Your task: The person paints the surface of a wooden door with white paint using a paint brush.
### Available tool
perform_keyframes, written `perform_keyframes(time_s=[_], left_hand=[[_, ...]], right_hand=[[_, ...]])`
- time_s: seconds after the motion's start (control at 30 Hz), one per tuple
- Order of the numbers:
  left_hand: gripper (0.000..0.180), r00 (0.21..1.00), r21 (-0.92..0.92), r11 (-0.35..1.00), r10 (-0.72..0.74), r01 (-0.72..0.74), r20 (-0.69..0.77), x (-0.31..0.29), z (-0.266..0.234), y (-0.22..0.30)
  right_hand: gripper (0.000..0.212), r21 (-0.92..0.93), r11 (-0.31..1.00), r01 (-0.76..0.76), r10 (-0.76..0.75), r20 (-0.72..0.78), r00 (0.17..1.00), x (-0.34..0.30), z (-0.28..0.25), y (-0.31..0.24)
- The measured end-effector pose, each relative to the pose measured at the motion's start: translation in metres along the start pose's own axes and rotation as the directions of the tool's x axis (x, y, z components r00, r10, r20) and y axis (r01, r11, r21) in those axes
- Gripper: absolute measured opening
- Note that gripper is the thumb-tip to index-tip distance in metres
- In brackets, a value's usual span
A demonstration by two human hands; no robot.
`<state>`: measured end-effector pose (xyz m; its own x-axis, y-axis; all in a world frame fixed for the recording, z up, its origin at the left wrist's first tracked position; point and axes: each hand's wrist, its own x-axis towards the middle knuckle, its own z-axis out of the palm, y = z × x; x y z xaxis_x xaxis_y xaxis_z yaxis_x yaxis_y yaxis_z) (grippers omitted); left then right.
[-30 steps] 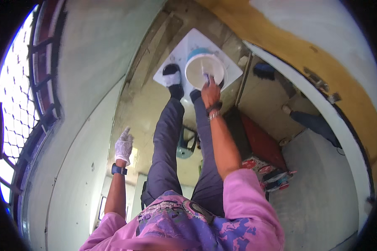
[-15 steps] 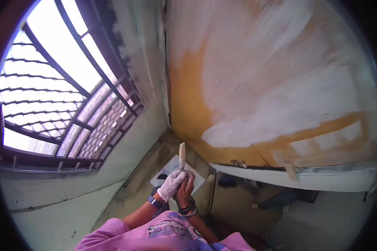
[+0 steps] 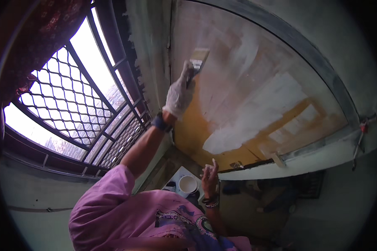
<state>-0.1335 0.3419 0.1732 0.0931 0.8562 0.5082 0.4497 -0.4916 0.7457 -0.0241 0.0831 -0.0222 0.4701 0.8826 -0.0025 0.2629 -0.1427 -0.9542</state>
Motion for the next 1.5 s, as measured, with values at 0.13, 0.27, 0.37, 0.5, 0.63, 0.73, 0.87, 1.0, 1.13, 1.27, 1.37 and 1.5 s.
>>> perform_keyframes(time_s=[0.13, 0.27, 0.37, 0.5, 0.63, 0.73, 0.87, 1.0, 1.13, 1.27, 1.37, 1.5], left_hand=[[0.048, 0.974, 0.038, 0.973, 0.228, -0.228, -0.001, 0.021, 0.003, 0.019], [0.03, 0.984, 0.089, 0.981, 0.176, -0.172, -0.042, 0.035, 0.009, 0.047], [0.028, 0.961, 0.297, 0.929, 0.154, -0.22, 0.232, 0.029, 0.013, 0.013], [0.026, 0.962, 0.218, 0.938, 0.258, -0.271, 0.085, 0.035, 0.0, 0.031], [0.025, 0.952, 0.222, 0.938, 0.293, -0.268, -0.089, 0.069, -0.008, 0.066], [0.026, 0.939, 0.245, 0.906, 0.332, -0.345, 0.094, 0.059, 0.024, 0.025], [0.025, 0.914, 0.293, 0.905, 0.196, -0.308, 0.356, 0.028, 0.024, -0.045], [0.028, 0.868, 0.264, 0.852, 0.353, -0.453, 0.349, 0.082, -0.008, 0.039], [0.026, 0.816, 0.293, 0.763, 0.518, -0.576, 0.258, 0.132, -0.028, 0.102], [0.024, 0.898, 0.068, 0.895, 0.437, -0.44, 0.059, 0.108, 0.012, 0.064], [0.022, 0.93, 0.273, 0.897, 0.295, -0.348, 0.218, 0.036, 0.056, -0.01], [0.028, 0.927, 0.446, 0.882, -0.026, -0.156, 0.375, -0.014, 0.083, -0.145]], right_hand=[[0.043, -0.033, 0.99, -0.139, 0.134, -0.125, 0.983, -0.023, -0.022, 0.018], [0.039, -0.078, 0.993, -0.085, 0.069, -0.188, 0.98, -0.044, -0.033, 0.062], [0.035, -0.078, 0.992, -0.103, 0.086, -0.197, 0.977, -0.052, -0.038, 0.07], [0.033, -0.191, 0.982, -0.006, -0.039, -0.235, 0.971, -0.055, -0.06, 0.096], [0.032, -0.172, 0.973, -0.154, 0.126, -0.165, 0.978, -0.052, -0.072, 0.106], [0.03, -0.221, 0.969, -0.106, 0.073, -0.152, 0.986, -0.051, -0.078, 0.114], [0.028, -0.306, 0.952, -0.013, -0.036, -0.154, 0.987, -0.051, -0.076, 0.126], [0.025, -0.302, 0.951, -0.07, 0.015, -0.181, 0.983, -0.056, -0.077, 0.158], [0.023, -0.391, 0.919, 0.045, -0.112, -0.149, 0.983, -0.052, -0.08, 0.158], [0.022, -0.372, 0.928, -0.027, -0.027, -0.14, 0.99, -0.059, -0.084, 0.152], [0.023, -0.406, 0.914, -0.015, -0.055, -0.16, 0.986, -0.073, -0.09, 0.157], [0.023, -0.357, 0.934, -0.015, -0.033, -0.127, 0.991, -0.08, -0.083, 0.179]])
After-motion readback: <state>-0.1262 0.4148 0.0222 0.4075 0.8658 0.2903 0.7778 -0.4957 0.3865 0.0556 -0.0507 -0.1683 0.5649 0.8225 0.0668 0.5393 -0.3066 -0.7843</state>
